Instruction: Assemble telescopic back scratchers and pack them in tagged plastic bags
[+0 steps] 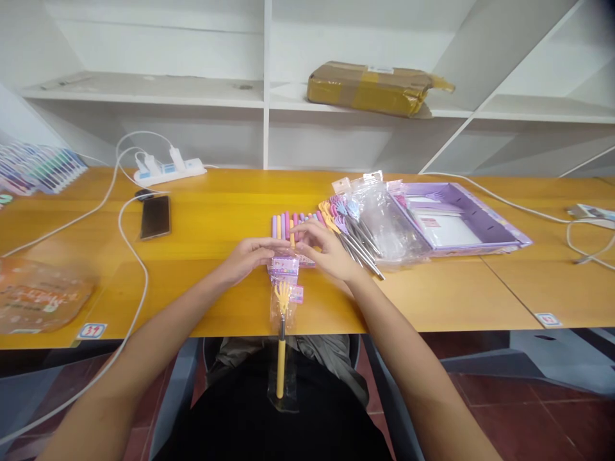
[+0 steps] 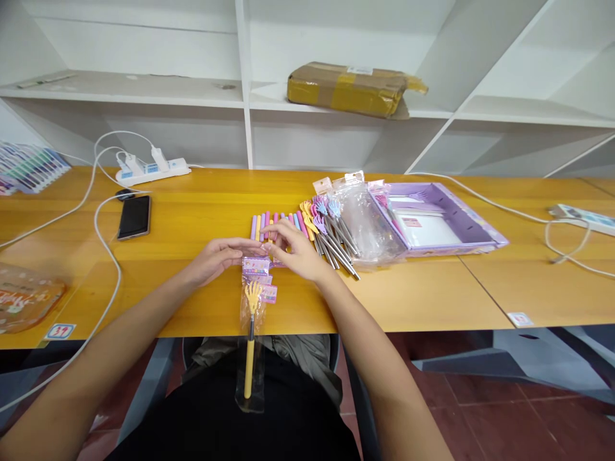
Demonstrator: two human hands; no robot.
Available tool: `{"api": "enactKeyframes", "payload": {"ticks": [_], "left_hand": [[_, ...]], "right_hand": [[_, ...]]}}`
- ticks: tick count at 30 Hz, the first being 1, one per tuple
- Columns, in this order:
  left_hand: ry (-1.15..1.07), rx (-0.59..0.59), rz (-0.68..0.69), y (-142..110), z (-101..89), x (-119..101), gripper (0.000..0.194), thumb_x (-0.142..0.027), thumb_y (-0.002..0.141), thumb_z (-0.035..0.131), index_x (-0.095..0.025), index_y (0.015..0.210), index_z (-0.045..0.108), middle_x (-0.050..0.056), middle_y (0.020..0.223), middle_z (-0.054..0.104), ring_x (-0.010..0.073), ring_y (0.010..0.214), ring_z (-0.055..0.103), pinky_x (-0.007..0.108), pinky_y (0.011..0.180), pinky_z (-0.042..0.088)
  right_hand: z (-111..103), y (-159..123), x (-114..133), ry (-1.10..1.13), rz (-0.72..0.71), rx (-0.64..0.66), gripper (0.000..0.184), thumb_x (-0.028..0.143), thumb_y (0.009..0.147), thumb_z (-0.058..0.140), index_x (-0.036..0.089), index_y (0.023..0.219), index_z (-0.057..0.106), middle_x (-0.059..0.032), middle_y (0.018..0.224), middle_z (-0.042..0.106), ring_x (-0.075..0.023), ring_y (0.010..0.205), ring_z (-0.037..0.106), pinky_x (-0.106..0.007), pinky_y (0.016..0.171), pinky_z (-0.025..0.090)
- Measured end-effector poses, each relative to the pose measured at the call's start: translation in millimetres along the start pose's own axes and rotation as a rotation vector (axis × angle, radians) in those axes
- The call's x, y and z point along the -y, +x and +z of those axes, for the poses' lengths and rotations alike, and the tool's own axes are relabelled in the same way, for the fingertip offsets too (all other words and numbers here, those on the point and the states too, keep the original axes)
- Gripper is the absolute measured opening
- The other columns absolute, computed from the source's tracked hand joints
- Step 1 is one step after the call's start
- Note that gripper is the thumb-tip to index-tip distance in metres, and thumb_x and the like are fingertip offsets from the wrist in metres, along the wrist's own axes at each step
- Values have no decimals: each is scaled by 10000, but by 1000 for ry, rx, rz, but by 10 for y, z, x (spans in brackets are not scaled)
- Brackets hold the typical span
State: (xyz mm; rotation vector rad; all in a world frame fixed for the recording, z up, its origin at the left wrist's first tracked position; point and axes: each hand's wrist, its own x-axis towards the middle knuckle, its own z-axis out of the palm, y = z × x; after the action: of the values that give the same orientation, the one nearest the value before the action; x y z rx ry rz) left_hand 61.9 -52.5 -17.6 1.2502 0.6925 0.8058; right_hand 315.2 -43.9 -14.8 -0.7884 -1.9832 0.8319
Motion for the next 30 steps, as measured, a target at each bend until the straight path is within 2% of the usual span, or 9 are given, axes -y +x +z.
{"api": "enactKeyframes", "payload": {"ticks": [4,8,10,12,15,19,22,26,30], "left_hand": [[96,28,42,1,-11,10,380,-304,923,742,-209,1289,786,138,1336,778,294,1275,713,452,1115,519],[177,72,69,6,-36,44,795,-262,865,845,-289,1595,532,131,1350,758,261,1258,716,397,1070,541],[234,117,26,3,-53,72,908,-252,824,880,-297,1634,471,157,1408,722,266,1227,723,380,997,573],[301,145,-11,-3,-60,97,812,-269,804,889,-264,1553,574,165,1418,711,272,1179,731,374,942,591],[366,168,9,-15,-42,98,620,-299,790,883,-219,1382,715,131,1289,761,266,1102,738,373,920,594],[404,204,31,-28,-6,43,542,-354,805,876,-226,1318,754,96,1199,783,252,1054,743,355,907,593],[415,177,39,-25,-17,29,461,-412,854,848,-253,1282,780,91,1234,786,268,1144,726,374,973,582],[318,98,-11,4,-51,70,367,-514,963,727,-227,1170,826,132,1217,797,285,1139,741,406,978,585],[360,93,42,29,-44,60,272,-463,966,730,-223,1008,851,106,1071,820,280,1085,754,382,976,570]], "right_hand": [[25,3,-44,39,104,43,200,406,1027,685,235,1128,715,-35,994,688,-164,818,589,-325,751,466],[32,-9,-65,84,112,65,204,417,1001,714,218,955,705,-15,890,675,-150,775,571,-317,732,451],[19,-12,-53,121,86,74,215,423,988,739,219,927,714,-15,897,659,-150,779,568,-327,748,456],[0,-11,-36,146,36,101,246,443,1009,718,221,904,740,-23,910,643,-163,823,586,-347,795,471],[-8,-4,-25,145,-13,147,351,472,1069,623,222,862,759,-32,900,619,-181,885,602,-371,861,478],[46,-5,-50,119,95,122,354,499,1004,721,207,821,638,-5,849,583,-154,786,544,-316,746,446],[87,-16,-72,137,194,134,340,498,986,737,218,872,583,29,781,555,-130,693,478,-283,650,390],[94,-21,-71,120,212,224,320,490,977,743,222,876,600,40,734,547,-125,666,473,-280,621,373],[82,-16,-53,123,207,254,323,493,967,748,223,863,605,38,735,555,-123,668,475,-281,622,379]]}}
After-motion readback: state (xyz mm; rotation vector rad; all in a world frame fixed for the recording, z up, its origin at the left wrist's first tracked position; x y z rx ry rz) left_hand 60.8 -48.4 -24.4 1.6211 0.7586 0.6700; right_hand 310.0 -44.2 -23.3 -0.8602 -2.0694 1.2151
